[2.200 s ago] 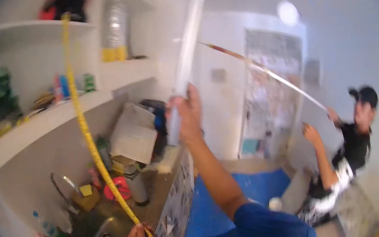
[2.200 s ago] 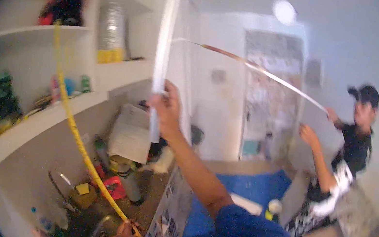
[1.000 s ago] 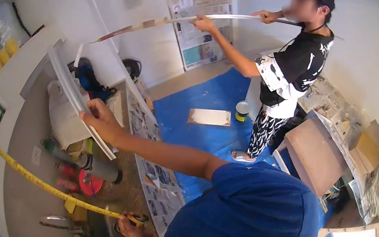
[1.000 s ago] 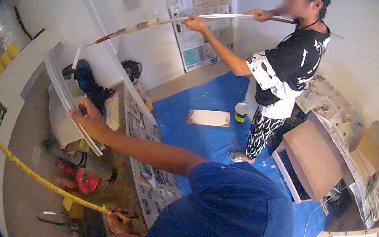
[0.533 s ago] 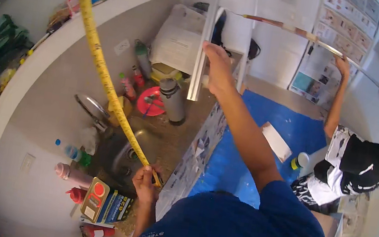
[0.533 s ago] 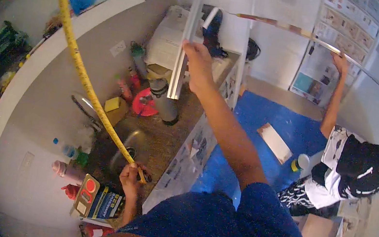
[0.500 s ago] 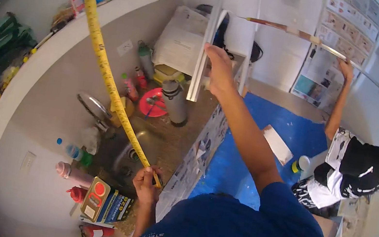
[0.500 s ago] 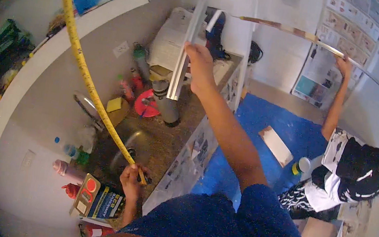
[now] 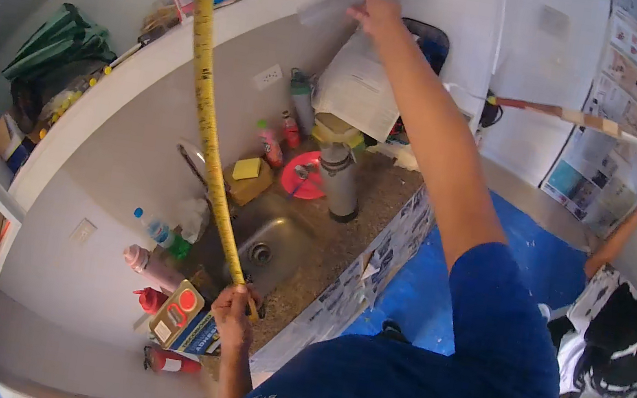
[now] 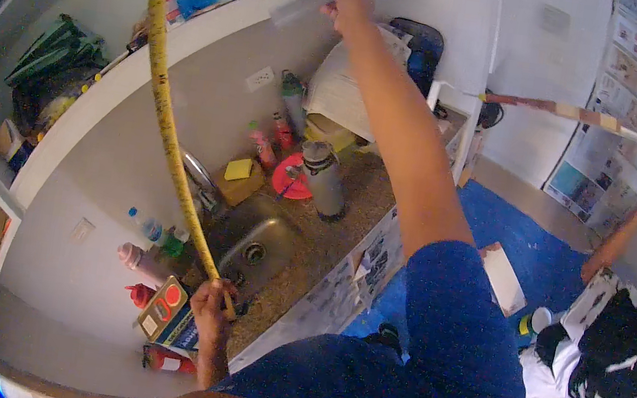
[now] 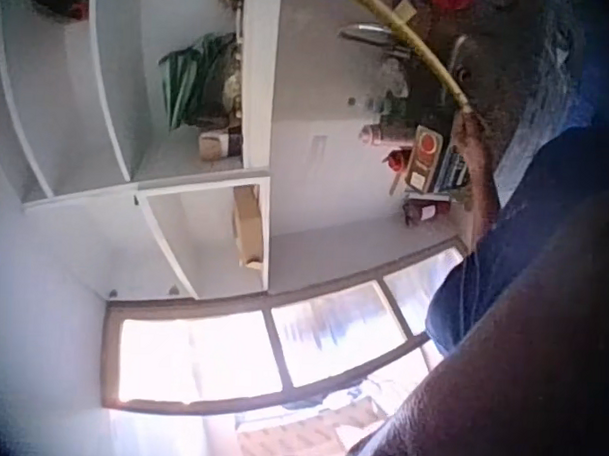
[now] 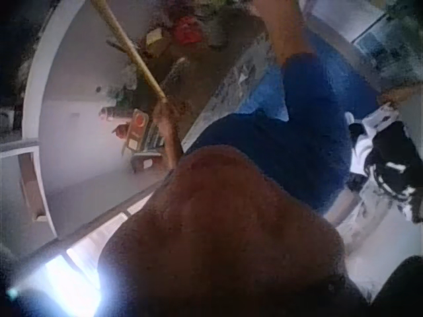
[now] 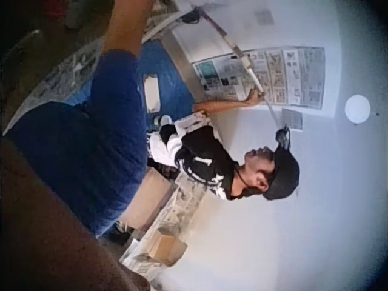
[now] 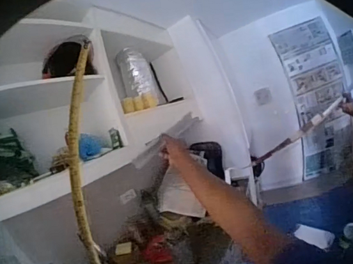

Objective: The person measures the height of a kitchen cabinet using a tape measure, extending the tape from the bottom to the top edge while other individuals are present in the room.

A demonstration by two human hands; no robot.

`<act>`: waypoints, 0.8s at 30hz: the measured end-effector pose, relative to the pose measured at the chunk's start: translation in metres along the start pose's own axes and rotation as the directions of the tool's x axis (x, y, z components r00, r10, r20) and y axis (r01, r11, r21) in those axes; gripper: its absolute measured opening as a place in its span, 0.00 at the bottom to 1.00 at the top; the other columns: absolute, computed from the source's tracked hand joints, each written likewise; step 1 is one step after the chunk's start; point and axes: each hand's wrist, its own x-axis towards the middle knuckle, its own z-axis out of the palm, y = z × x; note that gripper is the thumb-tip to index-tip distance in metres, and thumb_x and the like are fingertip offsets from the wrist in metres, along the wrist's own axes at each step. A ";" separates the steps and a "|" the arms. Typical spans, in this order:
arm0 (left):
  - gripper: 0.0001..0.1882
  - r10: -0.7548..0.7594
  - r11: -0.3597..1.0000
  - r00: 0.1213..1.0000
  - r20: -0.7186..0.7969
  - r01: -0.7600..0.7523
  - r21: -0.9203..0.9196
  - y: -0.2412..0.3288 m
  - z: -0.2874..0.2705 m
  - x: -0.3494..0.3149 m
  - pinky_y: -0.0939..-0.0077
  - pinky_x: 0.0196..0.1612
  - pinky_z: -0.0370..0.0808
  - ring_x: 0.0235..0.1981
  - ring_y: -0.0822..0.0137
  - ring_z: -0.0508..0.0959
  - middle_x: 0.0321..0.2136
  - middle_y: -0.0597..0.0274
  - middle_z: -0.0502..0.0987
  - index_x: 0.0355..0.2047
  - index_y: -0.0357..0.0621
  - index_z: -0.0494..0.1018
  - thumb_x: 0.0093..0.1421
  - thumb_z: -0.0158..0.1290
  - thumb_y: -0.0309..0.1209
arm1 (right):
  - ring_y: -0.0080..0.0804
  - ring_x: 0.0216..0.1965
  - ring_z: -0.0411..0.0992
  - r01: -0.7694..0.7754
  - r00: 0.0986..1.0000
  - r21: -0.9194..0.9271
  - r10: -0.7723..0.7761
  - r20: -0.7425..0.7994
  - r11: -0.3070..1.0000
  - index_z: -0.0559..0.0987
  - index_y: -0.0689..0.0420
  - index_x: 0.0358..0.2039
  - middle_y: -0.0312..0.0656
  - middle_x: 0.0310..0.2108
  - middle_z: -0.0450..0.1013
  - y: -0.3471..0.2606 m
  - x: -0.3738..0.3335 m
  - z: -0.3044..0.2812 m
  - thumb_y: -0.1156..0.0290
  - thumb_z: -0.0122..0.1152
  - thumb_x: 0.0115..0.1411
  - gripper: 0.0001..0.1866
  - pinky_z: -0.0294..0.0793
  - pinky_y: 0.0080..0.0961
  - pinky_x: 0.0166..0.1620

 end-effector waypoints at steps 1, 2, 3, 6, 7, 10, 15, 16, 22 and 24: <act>0.16 -0.033 0.999 0.999 -0.033 0.032 -0.041 0.005 0.002 0.001 0.78 0.29 0.70 0.25 0.73 0.75 0.25 0.62 0.78 0.34 0.36 0.80 0.69 0.55 0.38 | 0.38 0.34 0.79 0.052 0.998 -0.036 -0.050 0.042 0.998 0.74 0.62 0.55 0.48 0.33 0.73 0.002 0.020 0.002 0.57 0.69 0.61 0.28 0.83 0.30 0.32; 0.16 -0.064 0.995 0.996 -0.061 0.059 -0.085 0.016 0.008 0.000 0.78 0.30 0.69 0.25 0.73 0.74 0.25 0.62 0.78 0.33 0.37 0.80 0.69 0.54 0.38 | 0.40 0.35 0.80 0.110 0.991 -0.068 -0.104 0.085 0.992 0.73 0.62 0.57 0.51 0.36 0.75 0.003 0.042 -0.003 0.58 0.70 0.60 0.31 0.83 0.30 0.32; 0.16 -0.094 0.988 0.991 -0.092 0.082 -0.128 0.026 0.013 -0.001 0.79 0.30 0.69 0.25 0.73 0.74 0.25 0.63 0.78 0.33 0.37 0.80 0.69 0.54 0.39 | 0.41 0.35 0.79 0.094 0.993 -0.052 -0.090 0.081 0.994 0.73 0.62 0.58 0.51 0.38 0.76 0.008 0.073 -0.003 0.59 0.69 0.61 0.30 0.83 0.31 0.32; 0.17 0.048 0.988 0.984 -0.170 -0.022 0.152 0.027 0.020 0.001 0.77 0.31 0.69 0.25 0.74 0.74 0.25 0.63 0.78 0.31 0.37 0.80 0.70 0.54 0.39 | 0.40 0.34 0.77 -0.102 0.995 0.081 0.103 -0.011 0.992 0.76 0.60 0.56 0.49 0.41 0.77 0.034 0.169 0.008 0.66 0.62 0.66 0.20 0.82 0.33 0.32; 0.17 0.073 0.969 0.975 -0.208 -0.021 0.244 0.024 0.019 -0.002 0.77 0.31 0.69 0.25 0.74 0.73 0.25 0.63 0.78 0.31 0.37 0.80 0.70 0.54 0.39 | 0.40 0.34 0.76 -0.093 0.996 0.134 0.093 0.004 0.987 0.75 0.60 0.57 0.49 0.41 0.76 0.043 0.173 0.016 0.68 0.63 0.65 0.21 0.82 0.33 0.32; 0.17 0.016 0.983 0.965 -0.263 0.033 0.179 0.035 0.043 -0.003 0.77 0.32 0.69 0.26 0.74 0.73 0.24 0.64 0.78 0.31 0.36 0.80 0.70 0.53 0.38 | 0.39 0.34 0.76 -0.026 0.995 0.072 0.020 0.093 0.997 0.74 0.58 0.59 0.48 0.44 0.75 0.061 0.199 0.021 0.69 0.65 0.63 0.24 0.81 0.33 0.32; 0.19 0.088 0.980 0.960 -0.267 -0.035 0.195 0.034 0.088 0.015 0.76 0.31 0.69 0.25 0.72 0.74 0.23 0.63 0.78 0.31 0.35 0.79 0.70 0.53 0.40 | 0.37 0.35 0.76 0.301 0.860 -0.045 -0.251 0.445 0.952 0.72 0.54 0.63 0.47 0.48 0.74 0.077 0.320 -0.008 0.71 0.70 0.60 0.30 0.80 0.33 0.32; 0.19 0.089 0.977 0.950 -0.300 -0.025 0.211 0.036 0.097 0.012 0.76 0.31 0.69 0.25 0.72 0.74 0.23 0.63 0.78 0.31 0.35 0.79 0.70 0.53 0.40 | 0.41 0.35 0.77 0.320 0.883 -0.057 -0.275 0.380 0.946 0.63 0.57 0.66 0.52 0.47 0.74 0.080 0.313 0.003 0.72 0.73 0.57 0.39 0.83 0.36 0.33; 0.18 -0.007 0.991 0.920 -0.392 0.057 0.118 0.023 0.134 -0.002 0.75 0.31 0.70 0.25 0.72 0.75 0.23 0.61 0.79 0.32 0.35 0.80 0.70 0.53 0.39 | 0.47 0.34 0.80 0.100 0.982 0.034 -0.104 0.159 0.994 0.24 0.65 0.71 0.64 0.48 0.72 0.032 0.183 0.021 0.74 0.81 0.48 0.73 0.87 0.41 0.34; 0.17 0.003 0.976 0.932 -0.362 0.076 0.204 0.032 0.145 0.004 0.75 0.30 0.71 0.25 0.72 0.75 0.24 0.61 0.80 0.32 0.35 0.80 0.70 0.53 0.37 | 0.43 0.34 0.80 0.117 0.981 -0.024 -0.112 0.158 0.993 0.34 0.65 0.70 0.60 0.47 0.73 0.030 0.189 0.016 0.70 0.78 0.52 0.64 0.86 0.38 0.33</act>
